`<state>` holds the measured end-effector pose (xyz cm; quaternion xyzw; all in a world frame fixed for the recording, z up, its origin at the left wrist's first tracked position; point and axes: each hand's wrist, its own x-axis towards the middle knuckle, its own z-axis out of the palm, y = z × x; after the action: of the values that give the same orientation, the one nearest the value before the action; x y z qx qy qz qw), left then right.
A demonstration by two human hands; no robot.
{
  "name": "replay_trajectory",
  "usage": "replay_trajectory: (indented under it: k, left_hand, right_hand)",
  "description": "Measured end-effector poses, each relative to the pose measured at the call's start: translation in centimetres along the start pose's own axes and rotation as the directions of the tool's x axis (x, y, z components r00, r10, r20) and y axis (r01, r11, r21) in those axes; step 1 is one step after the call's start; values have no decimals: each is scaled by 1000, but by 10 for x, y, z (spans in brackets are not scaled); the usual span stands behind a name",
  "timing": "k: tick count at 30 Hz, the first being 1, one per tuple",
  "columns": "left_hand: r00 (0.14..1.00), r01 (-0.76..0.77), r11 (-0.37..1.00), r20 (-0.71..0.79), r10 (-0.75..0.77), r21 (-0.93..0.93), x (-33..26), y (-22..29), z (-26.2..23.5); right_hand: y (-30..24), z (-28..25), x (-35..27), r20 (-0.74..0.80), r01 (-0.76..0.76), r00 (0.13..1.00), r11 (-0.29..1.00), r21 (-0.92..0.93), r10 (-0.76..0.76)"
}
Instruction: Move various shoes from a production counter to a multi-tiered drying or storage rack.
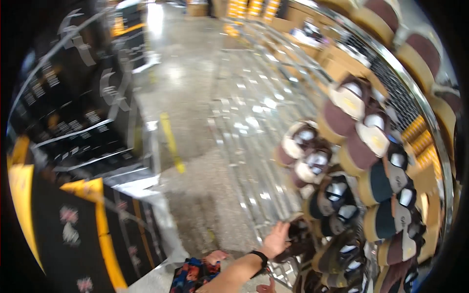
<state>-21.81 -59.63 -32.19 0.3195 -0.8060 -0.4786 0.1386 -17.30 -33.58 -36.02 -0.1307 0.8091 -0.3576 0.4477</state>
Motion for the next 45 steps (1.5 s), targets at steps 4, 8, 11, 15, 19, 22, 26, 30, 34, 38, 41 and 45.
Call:
replay_trajectory:
  k: [4,8,11,15,19,22,26,30,34,38,41,45]
  left_hand:
    - [992,124,988,4,-124,-96,-94,-12,-17]
    - [946,323,946,21,-324,29,-248,-35,-39]
    - [870,250,900,324,-371,357,-362,-55,-69]
    - [785,618,782,-18,-619,80,-526,-73,-81]
    - [626,745,647,-162,-763,-164,-638,-92,-87]
    - [580,747,586,-123,-805,-316,-712,-94,-82]
    - [726,576,598,13,-687,-558,-833,-98,-93]
    - [469,344,124,56,-881,-931,-964,-105,-104]
    - [1,347,293,-312,-950,-891,-1051,-119,-121]
    - [-239,-34,181,-168,-957,-983,-1105,-157,-161]
    - [-304,2,205,-196,-933,-979,-1156,-178,-189]
    - [-446,221,183,-267,-854,-958,-1237,-209,-227]
  right_hand:
    - [-9,0,-17,167,86,986,916,-392,-21]
    - [2,23,-25,469,406,865,797,-446,-179]
    - [-1,41,-28,682,656,687,617,-434,-251]
    - [-26,86,-68,952,948,278,196,-251,-127]
    - [-51,163,-147,916,885,399,241,-399,53]
    - [-52,242,-210,954,972,181,106,-211,240]
    - [-12,374,-310,879,966,-44,246,-85,475]
    - [28,495,-420,817,990,-2,116,-79,576]
    - [42,579,-508,850,997,-49,77,11,524]
    - [51,652,-539,887,993,61,-120,-7,457]
    - [70,720,-549,900,952,87,-301,51,427]
    - [89,833,-587,809,956,271,-245,-163,522]
